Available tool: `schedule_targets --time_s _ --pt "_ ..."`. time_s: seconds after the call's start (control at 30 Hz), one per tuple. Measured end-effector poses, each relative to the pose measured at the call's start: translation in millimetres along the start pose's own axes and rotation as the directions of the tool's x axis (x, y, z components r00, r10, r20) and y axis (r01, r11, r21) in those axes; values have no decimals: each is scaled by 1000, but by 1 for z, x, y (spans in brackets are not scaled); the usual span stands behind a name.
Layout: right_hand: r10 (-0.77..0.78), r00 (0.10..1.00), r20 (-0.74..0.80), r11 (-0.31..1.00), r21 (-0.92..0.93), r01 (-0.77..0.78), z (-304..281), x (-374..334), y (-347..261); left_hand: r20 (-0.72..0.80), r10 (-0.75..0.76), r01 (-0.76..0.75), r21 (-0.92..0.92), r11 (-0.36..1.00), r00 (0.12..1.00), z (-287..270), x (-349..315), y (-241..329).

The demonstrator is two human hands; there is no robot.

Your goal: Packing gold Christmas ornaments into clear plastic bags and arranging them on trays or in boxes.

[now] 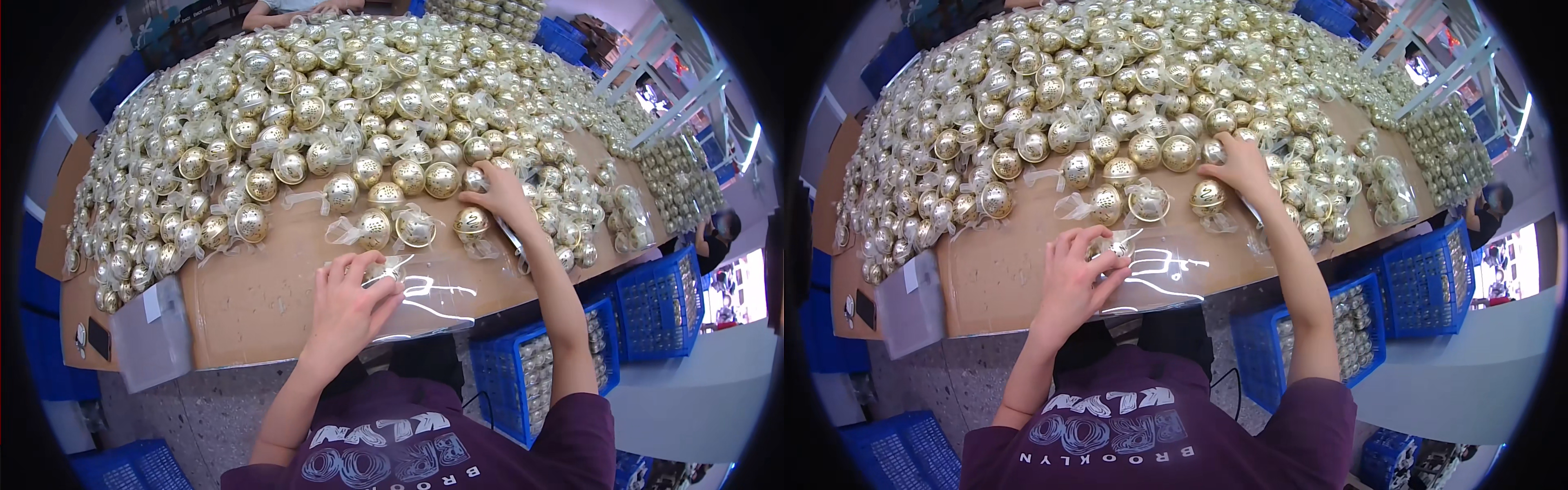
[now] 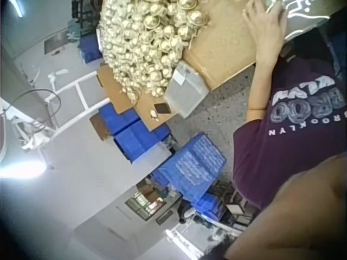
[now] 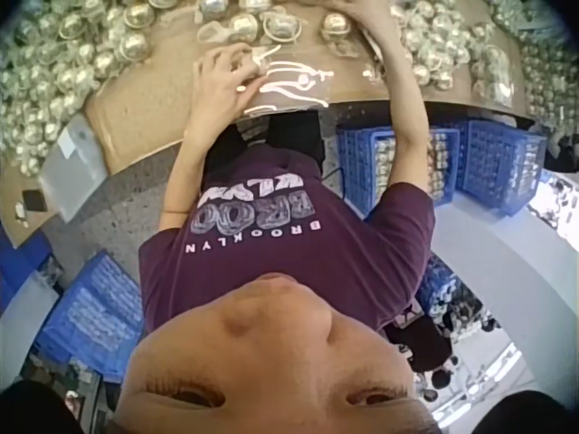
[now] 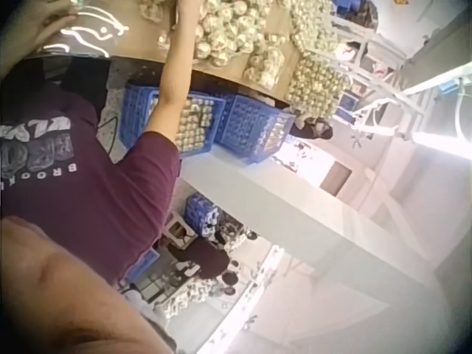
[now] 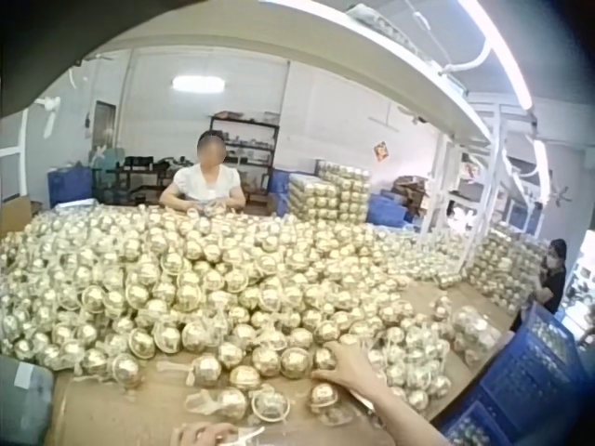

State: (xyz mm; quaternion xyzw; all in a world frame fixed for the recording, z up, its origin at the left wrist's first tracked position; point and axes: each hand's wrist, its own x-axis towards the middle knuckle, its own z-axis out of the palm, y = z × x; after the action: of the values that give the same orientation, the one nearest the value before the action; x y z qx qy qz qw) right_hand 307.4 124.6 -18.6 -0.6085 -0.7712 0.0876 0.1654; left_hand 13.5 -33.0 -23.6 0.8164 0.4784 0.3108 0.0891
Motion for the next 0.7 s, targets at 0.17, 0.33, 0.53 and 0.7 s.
schedule_targets --time_s 0.17,0.33,0.53,0.7 --pt "-25 986 -164 955 288 73 -5 -28 -8 6 -4 4 -29 1000 1000 1 0 3" --pt "36 999 -19 790 613 -16 -17 -112 -22 33 -24 24 -6 1000 999 0 -2 1" --pt "128 983 -128 898 436 -60 11 -170 -13 34 -34 35 -7 999 999 -2 3 5" --pt "202 967 -157 929 342 -138 15 -173 -16 45 -50 51 -19 999 998 0 3 5"
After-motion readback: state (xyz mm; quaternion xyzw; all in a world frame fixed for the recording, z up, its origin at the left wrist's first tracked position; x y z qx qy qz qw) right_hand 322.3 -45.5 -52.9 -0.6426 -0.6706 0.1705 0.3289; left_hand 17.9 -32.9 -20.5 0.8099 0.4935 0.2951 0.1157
